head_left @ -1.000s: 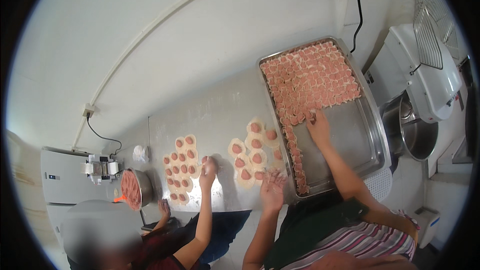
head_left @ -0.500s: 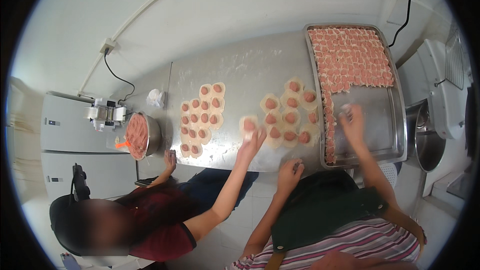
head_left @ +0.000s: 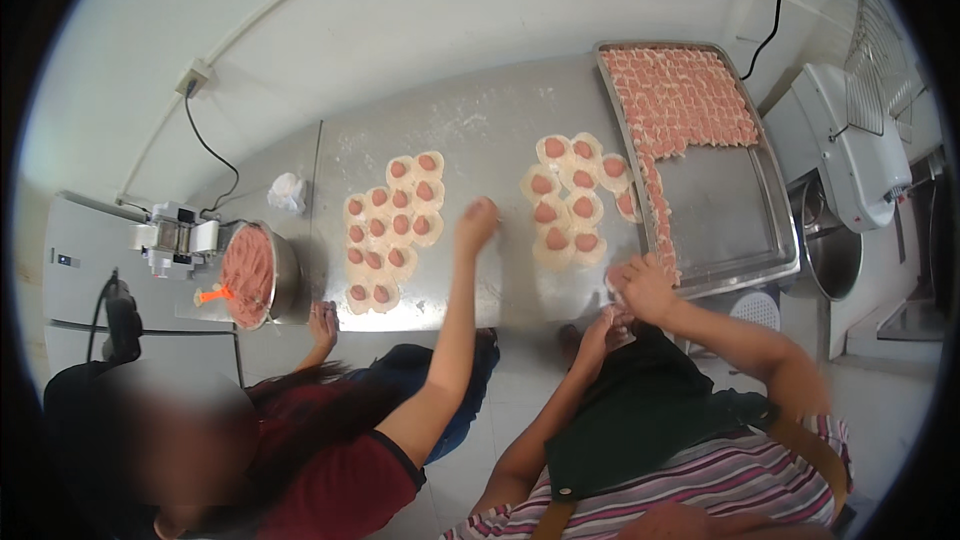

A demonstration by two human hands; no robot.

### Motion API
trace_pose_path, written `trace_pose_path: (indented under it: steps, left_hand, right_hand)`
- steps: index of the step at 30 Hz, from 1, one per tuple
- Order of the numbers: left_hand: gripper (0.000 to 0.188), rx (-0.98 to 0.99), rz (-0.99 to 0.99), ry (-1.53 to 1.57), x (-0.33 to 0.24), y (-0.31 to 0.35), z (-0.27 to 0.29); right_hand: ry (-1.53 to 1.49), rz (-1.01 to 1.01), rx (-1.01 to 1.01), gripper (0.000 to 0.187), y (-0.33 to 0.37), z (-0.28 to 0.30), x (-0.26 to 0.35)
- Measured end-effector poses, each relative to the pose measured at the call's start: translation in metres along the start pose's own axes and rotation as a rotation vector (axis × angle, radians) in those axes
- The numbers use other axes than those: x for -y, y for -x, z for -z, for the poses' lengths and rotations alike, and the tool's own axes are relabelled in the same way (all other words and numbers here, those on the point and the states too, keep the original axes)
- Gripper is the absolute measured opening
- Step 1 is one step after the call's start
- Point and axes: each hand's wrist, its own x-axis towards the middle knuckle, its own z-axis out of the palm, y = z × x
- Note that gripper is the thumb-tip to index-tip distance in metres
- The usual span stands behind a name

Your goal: The person takes rounds of dough from a counter, places small portions of processed meat in the center, and wraps the dough around the meat by hand, placing the finished items onto a metal tray.

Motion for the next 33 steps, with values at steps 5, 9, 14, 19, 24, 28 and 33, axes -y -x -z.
trace_pose_path:
  steps: [5, 9, 14, 19, 24, 28, 33]
  left_hand:
    - [0.036, -0.179, -0.326, 0.114, 0.023, 0.001, -0.005]
    - [0.036, -0.055, -0.403, 0.147, 0.022, 0.027, -0.020]
    - [0.039, 0.184, -0.407, -0.065, -0.009, 0.062, -0.064]
    - [0.042, 0.185, -0.387, -0.168, -0.010, 0.073, -0.096]
    - [0.035, 0.309, -0.316, 0.465, 0.019, 0.079, -0.134]
    - [0.037, 0.098, -0.445, 0.427, 0.038, 0.074, -0.159]
    - [0.035, 0.015, -0.489, 0.425, 0.058, 0.063, -0.158]
  right_hand:
    - [-0.208, -0.135, 0.009, 0.026, 0.035, 0.009, 0.066]
    - [-0.586, -0.311, -0.004, 0.020, 0.056, 0.041, 0.068]
    - [-1.101, -0.531, -0.096, 0.019, 0.057, 0.087, 0.020]
    - [-1.377, -0.529, -0.034, 0.019, 0.095, 0.101, -0.006]
    - [-1.547, -0.560, -0.149, 0.014, 0.129, 0.120, 0.007]
    - [-1.568, -0.527, -0.275, 0.011, 0.144, 0.112, 0.003]
    - [-1.500, -0.553, -0.266, 0.011, 0.152, 0.095, 0.002]
